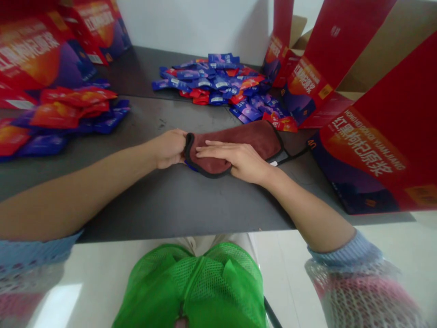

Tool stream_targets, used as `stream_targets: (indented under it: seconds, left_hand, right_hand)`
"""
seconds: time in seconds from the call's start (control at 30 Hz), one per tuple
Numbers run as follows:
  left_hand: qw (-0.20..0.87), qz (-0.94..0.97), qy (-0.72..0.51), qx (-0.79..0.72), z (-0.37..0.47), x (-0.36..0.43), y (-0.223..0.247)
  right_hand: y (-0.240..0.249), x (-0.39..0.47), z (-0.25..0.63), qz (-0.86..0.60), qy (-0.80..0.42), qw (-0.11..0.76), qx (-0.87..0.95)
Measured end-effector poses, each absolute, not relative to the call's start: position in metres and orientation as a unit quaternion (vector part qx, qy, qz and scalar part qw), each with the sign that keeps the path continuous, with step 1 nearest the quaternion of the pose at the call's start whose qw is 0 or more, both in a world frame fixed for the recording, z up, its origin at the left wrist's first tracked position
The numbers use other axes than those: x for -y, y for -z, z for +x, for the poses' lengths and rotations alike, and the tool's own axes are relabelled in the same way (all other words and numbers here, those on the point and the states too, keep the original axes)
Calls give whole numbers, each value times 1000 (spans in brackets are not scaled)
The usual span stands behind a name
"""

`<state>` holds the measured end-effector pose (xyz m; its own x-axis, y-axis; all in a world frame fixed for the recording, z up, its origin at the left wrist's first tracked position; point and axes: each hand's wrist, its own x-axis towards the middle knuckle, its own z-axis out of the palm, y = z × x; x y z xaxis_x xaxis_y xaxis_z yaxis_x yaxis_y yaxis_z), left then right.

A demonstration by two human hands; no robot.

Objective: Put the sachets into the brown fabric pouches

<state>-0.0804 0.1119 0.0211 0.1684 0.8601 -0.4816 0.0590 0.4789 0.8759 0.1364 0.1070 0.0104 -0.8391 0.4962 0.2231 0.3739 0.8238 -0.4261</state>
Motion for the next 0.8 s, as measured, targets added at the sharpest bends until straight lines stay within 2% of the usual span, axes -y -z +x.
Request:
stream_targets:
  seconds: [0.3, 0.5, 0.63, 0.8]
  left_hand:
    - [684, 408, -256, -548, -90, -122, -17]
    - [666, 433, -245, -556, -90, -117, -18]
    - [595, 407, -301, -625, -76, -107, -23]
    - [538, 405, -331, -661, -64, -107, -19]
  right_hand:
    - [-7, -137, 146, -398, -60, 115, 908]
    - [0, -142, 150, -430, -47, 155, 888]
    - [1, -136, 149, -402, -69, 172, 897]
    - [2, -113, 131, -256, -152, 207, 932]
